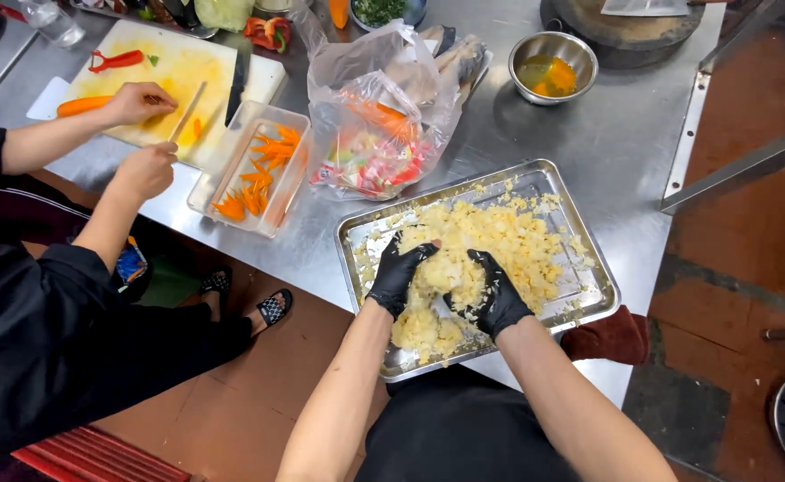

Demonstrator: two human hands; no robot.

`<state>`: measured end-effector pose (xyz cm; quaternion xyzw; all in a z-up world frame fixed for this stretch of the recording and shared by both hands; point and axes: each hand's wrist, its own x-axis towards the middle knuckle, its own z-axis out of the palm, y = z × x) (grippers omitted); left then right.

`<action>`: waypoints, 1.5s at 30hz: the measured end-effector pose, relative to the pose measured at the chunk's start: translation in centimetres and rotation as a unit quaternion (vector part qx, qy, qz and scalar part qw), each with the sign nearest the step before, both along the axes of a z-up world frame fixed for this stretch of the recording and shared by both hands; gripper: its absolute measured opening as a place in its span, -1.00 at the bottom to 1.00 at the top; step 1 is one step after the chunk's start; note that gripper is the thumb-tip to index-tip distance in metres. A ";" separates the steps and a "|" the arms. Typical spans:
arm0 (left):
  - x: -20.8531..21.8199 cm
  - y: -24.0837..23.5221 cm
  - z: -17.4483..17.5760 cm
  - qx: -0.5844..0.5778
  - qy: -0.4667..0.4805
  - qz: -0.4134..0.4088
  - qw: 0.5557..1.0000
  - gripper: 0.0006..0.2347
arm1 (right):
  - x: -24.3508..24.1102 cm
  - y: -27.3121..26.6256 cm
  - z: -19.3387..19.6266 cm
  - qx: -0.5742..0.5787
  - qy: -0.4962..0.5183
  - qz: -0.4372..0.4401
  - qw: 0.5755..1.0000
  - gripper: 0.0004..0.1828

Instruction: Mixing and breaking up clumps of cooked rice on a metal tray

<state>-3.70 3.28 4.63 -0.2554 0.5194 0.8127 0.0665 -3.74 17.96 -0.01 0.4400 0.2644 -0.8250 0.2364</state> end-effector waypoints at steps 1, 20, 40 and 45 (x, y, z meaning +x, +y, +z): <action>-0.1 -0.2 -1.3 -0.003 -0.002 0.001 1.000 -0.47 | 1.0 0.3 4.2 -0.003 -0.002 0.001 1.000 -0.56; 1.5 2.4 -5.7 -0.497 0.123 -0.218 0.831 -0.53 | 0.0 12.1 -2.9 0.681 0.442 0.348 0.469 -0.35; -2.3 7.4 -11.7 -0.729 0.209 -0.359 0.544 -0.53 | -2.1 14.1 -7.6 0.708 0.397 0.368 0.454 -0.52; -2.3 6.3 -7.5 -0.718 0.194 -0.325 0.584 -0.69 | -2.8 17.7 -8.4 0.695 0.399 0.307 0.513 -0.56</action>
